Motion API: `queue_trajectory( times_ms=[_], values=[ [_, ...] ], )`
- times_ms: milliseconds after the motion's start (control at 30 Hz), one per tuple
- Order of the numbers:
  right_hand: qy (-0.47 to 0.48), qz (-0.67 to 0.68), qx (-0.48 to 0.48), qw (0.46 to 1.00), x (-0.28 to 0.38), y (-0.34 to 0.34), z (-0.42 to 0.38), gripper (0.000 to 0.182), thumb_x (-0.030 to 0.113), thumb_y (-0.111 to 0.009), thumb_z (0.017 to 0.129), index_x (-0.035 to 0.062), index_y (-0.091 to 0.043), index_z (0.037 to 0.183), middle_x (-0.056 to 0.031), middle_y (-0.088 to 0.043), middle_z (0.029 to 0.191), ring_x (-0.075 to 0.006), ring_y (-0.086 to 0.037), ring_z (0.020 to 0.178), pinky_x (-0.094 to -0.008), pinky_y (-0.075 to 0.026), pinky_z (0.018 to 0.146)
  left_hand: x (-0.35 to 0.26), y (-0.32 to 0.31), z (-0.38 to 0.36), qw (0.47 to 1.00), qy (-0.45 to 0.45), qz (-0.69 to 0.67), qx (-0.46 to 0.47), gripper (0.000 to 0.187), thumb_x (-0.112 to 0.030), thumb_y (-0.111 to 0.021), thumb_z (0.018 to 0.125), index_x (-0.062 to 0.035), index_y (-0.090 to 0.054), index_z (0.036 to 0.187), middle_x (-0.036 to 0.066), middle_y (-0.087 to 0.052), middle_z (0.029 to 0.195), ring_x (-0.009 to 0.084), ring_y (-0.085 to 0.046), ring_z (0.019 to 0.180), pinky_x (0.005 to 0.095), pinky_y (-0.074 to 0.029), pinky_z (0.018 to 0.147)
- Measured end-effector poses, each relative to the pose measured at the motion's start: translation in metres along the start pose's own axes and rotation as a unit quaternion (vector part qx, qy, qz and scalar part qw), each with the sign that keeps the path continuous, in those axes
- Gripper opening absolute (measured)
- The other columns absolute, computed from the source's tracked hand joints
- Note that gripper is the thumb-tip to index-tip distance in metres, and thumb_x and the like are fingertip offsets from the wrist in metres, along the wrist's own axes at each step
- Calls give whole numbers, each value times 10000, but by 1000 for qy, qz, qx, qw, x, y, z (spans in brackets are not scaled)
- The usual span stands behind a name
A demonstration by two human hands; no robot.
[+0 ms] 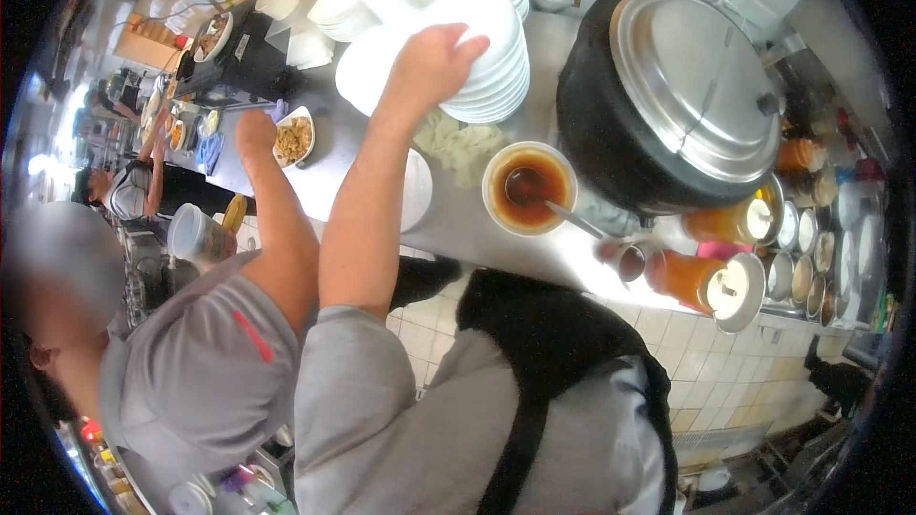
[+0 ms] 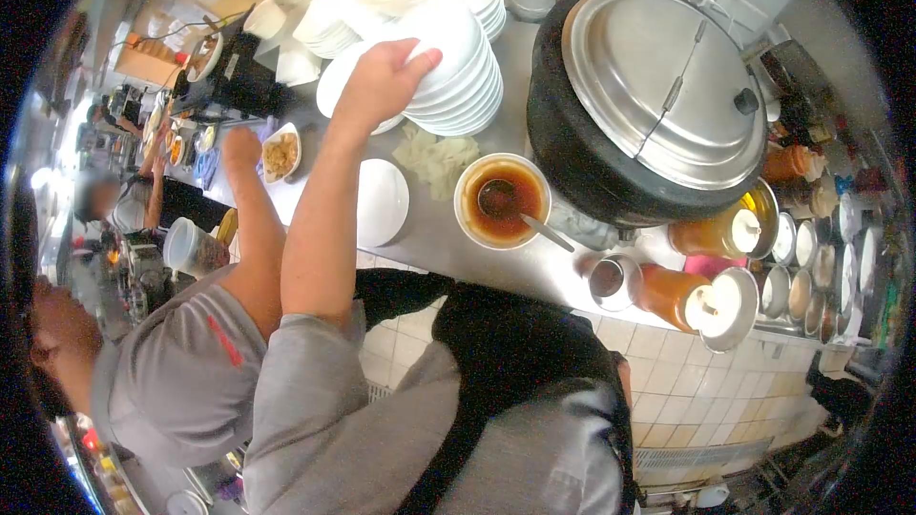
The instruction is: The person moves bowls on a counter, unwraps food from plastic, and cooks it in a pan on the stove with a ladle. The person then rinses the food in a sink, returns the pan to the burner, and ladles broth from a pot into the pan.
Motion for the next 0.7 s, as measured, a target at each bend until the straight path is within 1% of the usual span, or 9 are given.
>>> queue_trajectory(
  times_ms=[67, 133, 167, 267, 400, 433, 467, 600, 700],
  values=[
    [-2, 2, -2, 1000, 0, 1, 0, 153, 139, -606, 870, 2, -658, 913, -121, -677, 803, -226, -647, 730, -338, -519, 663, -12, 13, -6, 988, 21, -142, -53, 371, -330, -607, 893, 12, -681, 1019, 135, -691, 913, 249, -631, 817, 360, -484, 752],
    [-3, 4, 0, 1000, -1, -1, 1, 151, 137, -606, 870, 2, -658, 913, -121, -676, 802, -225, -647, 728, -338, -519, 662, -23, 27, -15, 954, 41, -279, -104, 353, -291, -625, 901, 38, -671, 1018, 88, -700, 866, 167, -630, 758, 314, -480, 712],
    [-3, 5, 3, 1000, -1, -3, 2, 150, 137, -606, 870, 2, -658, 912, -121, -676, 801, -224, -647, 727, -338, -519, 661, -27, 36, -22, 943, 45, -306, -126, 297, -239, -651, 897, 36, -678, 1006, 38, -678, 855, 85, -583, 771, 268, -472, 698],
    [-5, 9, 11, 1000, -3, -4, 4, 148, 134, -605, 870, 2, -658, 911, -120, -676, 799, -223, -646, 725, -337, -519, 659, -64, 71, -65, 938, 30, -302, -170, 249, -172, -655, 892, 41, -678, 1019, 45, -686, 872, 87, -592, 777, 247, -474, 708],
    [-8, 12, 18, 1000, -7, -7, 9, 145, 131, -604, 869, 2, -658, 910, -120, -675, 797, -220, -646, 721, -336, -520, 657, -83, 83, -121, 950, 26, -263, -166, 277, -173, -680, 900, 52, -670, 1062, 32, -669, 919, 86, -579, 811, 239, -463, 755],
    [-9, 14, 19, 1000, -9, -7, 10, 145, 130, -604, 869, 2, -658, 910, -120, -675, 797, -220, -645, 720, -336, -520, 656, -81, 79, -133, 950, 32, -262, -167, 240, -123, -670, 900, 53, -669, 1063, 37, -677, 924, 81, -581, 814, 229, -467, 748],
    [-8, 15, 22, 1000, -10, -7, 10, 144, 129, -604, 869, 2, -658, 909, -119, -675, 796, -219, -645, 720, -335, -520, 656, -77, 75, -143, 950, 39, -260, -167, 209, -72, -660, 900, 55, -668, 1065, 42, -685, 930, 75, -582, 817, 219, -472, 741],
    [-10, 16, 30, 999, -12, -7, 13, 141, 126, -603, 869, 2, -658, 908, -119, -675, 794, -217, -645, 716, -334, -520, 653, -43, 54, -169, 951, 79, -232, -186, 196, -75, -650, 915, 59, -670, 1057, 39, -679, 965, 76, -580, 834, 220, -471, 753],
    [-10, 18, 33, 999, -11, -7, 16, 139, 124, -602, 869, 2, -657, 907, -118, -674, 792, -215, -644, 713, -334, -520, 651, 3, 32, -184, 940, 127, -241, -205, 218, -101, -644, 919, 55, -661, 1071, 54, -694, 918, 77, -575, 809, 236, -478, 735]
  ],
)
Point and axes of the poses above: each hand's wrist, its own z-axis towards the middle knuckle, its own y-axis out of the back of the hand, x = y × z, the point moved 6 cm from there along z, towards the middle knuckle
